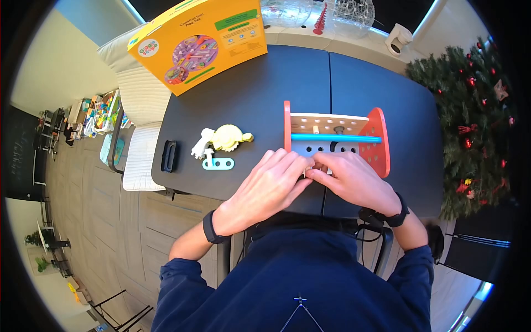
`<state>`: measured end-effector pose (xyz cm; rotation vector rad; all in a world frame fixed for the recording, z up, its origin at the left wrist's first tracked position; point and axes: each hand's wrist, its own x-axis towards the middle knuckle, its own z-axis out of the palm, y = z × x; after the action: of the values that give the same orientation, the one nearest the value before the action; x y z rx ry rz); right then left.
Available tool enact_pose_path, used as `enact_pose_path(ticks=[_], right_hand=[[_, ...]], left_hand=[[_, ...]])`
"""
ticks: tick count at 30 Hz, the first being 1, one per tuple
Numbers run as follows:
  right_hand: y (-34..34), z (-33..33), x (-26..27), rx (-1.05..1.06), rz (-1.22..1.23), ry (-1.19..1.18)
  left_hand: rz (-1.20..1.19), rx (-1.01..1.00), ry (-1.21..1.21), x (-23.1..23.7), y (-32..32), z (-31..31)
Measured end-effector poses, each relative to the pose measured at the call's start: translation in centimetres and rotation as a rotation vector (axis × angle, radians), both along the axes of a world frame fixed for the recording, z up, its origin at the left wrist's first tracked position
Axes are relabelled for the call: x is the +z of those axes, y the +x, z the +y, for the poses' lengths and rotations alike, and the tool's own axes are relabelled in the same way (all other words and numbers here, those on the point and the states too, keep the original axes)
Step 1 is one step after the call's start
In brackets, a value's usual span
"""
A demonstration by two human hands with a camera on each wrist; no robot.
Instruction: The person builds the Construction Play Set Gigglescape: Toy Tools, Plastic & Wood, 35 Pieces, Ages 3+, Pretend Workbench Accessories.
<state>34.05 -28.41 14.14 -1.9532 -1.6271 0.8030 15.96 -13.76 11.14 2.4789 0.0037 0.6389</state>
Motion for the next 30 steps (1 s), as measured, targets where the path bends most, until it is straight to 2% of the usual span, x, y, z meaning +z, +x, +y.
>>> enact_pose_path(ticks=[2, 5, 6, 8, 12, 15, 18, 23, 27, 30], right_hand=[[0.5, 0.2, -0.9, 0.027, 0.011, -0.031], [1.9, 0.5, -4.2, 0.012, 0.055, -0.016], [2.2, 0.9, -5.1, 0.004, 0.057, -0.053], [2.7, 1.9, -6.5, -0.002, 0.055, -0.125], [3.2, 3.4, -9.5, 0.0, 0.028, -0.222], [4.3, 4.2, -11.8, 0.019, 0.015, -0.305], [4.6, 4.8, -12.1, 0.043, 0.019, -0.363], [3.7, 6.0, -11.1, 0.027, 0.035, -0.45], [4.0, 6.6, -12.7, 0.089, 0.006, -0.424], [3.8, 6.5, -13.6, 0.06, 0.051, -0.37]], left_hand=[[0.026, 0.026, -0.02, 0.3, -0.5, -0.1], [0.011, 0.132, -0.177, -1.4, -1.5, 1.3], [0.069, 0.196, -0.305, -2.1, -1.7, 1.8], [0.23, 0.316, -0.401, -3.9, -1.6, 3.5], [0.44, 0.323, -0.455, -7.4, -1.2, 5.2], [0.726, 0.329, -0.448, -9.6, -0.4, 6.1], [0.822, 0.234, -0.556, -10.8, 0.4, 6.4], [0.839, 0.183, -0.715, -12.5, 0.7, 6.6], [0.808, 0.112, -0.88, -14.5, 0.1, 7.3], [0.795, 0.111, -1.019, -13.6, -0.3, 7.2]])
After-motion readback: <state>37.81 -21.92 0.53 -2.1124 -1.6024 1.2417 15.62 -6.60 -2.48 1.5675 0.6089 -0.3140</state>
